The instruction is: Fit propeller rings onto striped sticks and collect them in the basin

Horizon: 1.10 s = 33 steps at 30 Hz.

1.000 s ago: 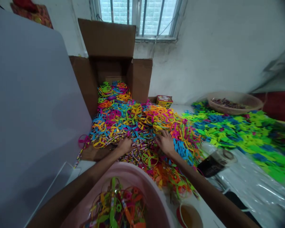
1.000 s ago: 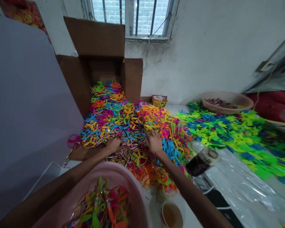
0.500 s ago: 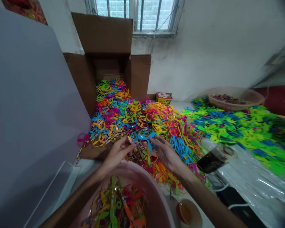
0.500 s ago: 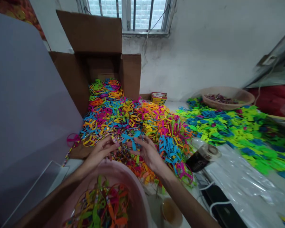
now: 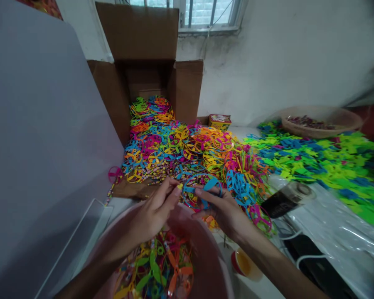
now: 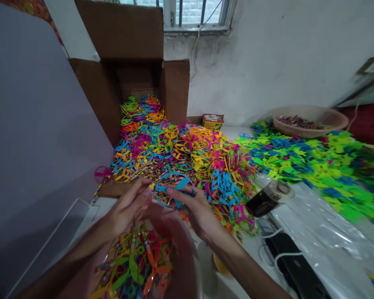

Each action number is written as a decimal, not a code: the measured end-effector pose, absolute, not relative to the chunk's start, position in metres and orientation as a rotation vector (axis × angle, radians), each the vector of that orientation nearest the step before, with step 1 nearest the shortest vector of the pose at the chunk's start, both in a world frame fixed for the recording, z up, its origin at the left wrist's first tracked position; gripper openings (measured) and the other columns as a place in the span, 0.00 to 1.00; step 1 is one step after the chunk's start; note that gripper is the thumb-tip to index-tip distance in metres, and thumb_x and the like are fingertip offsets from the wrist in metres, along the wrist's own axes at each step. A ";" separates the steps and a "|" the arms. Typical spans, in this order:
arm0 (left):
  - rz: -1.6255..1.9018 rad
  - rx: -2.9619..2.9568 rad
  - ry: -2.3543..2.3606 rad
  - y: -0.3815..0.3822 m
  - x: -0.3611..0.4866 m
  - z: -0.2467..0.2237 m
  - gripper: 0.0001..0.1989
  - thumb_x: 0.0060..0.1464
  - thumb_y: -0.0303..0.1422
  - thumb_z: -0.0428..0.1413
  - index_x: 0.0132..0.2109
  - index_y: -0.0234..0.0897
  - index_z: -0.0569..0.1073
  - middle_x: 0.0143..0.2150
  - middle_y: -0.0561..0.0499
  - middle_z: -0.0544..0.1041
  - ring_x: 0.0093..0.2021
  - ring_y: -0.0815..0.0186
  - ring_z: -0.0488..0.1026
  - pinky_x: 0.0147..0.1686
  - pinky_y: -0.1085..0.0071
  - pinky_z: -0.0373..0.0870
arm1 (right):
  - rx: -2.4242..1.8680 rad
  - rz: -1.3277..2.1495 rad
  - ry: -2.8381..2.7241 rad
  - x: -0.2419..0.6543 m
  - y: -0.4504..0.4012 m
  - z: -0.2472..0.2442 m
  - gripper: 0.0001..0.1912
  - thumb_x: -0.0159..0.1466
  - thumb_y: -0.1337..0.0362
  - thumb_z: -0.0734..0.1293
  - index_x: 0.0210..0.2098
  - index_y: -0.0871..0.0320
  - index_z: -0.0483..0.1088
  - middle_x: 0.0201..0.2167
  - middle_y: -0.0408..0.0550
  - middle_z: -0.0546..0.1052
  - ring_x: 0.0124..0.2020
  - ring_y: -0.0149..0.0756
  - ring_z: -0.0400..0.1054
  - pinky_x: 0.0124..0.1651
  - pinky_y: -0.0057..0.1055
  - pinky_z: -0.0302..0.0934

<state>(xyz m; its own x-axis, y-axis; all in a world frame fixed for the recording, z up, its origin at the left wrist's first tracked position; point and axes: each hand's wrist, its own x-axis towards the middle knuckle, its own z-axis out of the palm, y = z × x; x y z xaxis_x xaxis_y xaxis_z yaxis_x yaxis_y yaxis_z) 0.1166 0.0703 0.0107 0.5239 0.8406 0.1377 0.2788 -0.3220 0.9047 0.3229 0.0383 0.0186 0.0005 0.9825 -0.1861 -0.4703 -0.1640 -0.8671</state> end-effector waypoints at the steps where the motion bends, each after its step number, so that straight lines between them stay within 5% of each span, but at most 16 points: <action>1: 0.822 1.808 0.929 0.067 0.116 0.017 0.18 0.70 0.48 0.44 0.54 0.43 0.68 0.36 0.50 0.75 0.36 0.63 0.73 0.32 0.70 0.68 | -0.991 1.471 -0.725 0.323 0.036 0.020 0.14 0.48 0.59 0.83 0.24 0.57 0.78 0.27 0.42 0.79 0.26 0.31 0.71 0.31 0.30 0.73; 6: 0.858 1.807 0.905 0.058 0.115 0.045 0.14 0.67 0.46 0.51 0.43 0.41 0.71 0.31 0.52 0.72 0.38 0.63 0.73 0.32 0.71 0.67 | -1.004 1.390 -0.788 0.322 0.029 0.026 0.13 0.51 0.58 0.82 0.23 0.55 0.77 0.27 0.43 0.81 0.32 0.38 0.77 0.41 0.35 0.73; 20: 0.719 1.893 0.886 0.063 0.108 0.052 0.12 0.66 0.43 0.52 0.40 0.39 0.72 0.32 0.53 0.73 0.35 0.66 0.72 0.29 0.74 0.63 | -1.029 1.523 -0.799 0.319 0.024 0.028 0.14 0.47 0.58 0.84 0.29 0.57 0.82 0.27 0.48 0.84 0.26 0.38 0.79 0.31 0.30 0.74; 33: 0.475 2.155 0.871 0.070 0.099 0.052 0.12 0.69 0.42 0.48 0.42 0.40 0.69 0.34 0.54 0.72 0.36 0.66 0.70 0.34 0.72 0.64 | -1.123 1.469 -0.884 0.309 0.015 0.028 0.15 0.50 0.54 0.82 0.30 0.56 0.82 0.27 0.51 0.84 0.29 0.46 0.81 0.33 0.36 0.77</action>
<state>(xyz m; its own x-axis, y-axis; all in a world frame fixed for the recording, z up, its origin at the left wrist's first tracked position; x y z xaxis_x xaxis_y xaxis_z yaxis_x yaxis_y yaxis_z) 0.0986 0.0702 0.0523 0.6992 0.7126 0.0573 0.4339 -0.4868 0.7581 0.3085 0.0152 0.0276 -0.0215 0.9814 -0.1909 -0.2911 -0.1888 -0.9379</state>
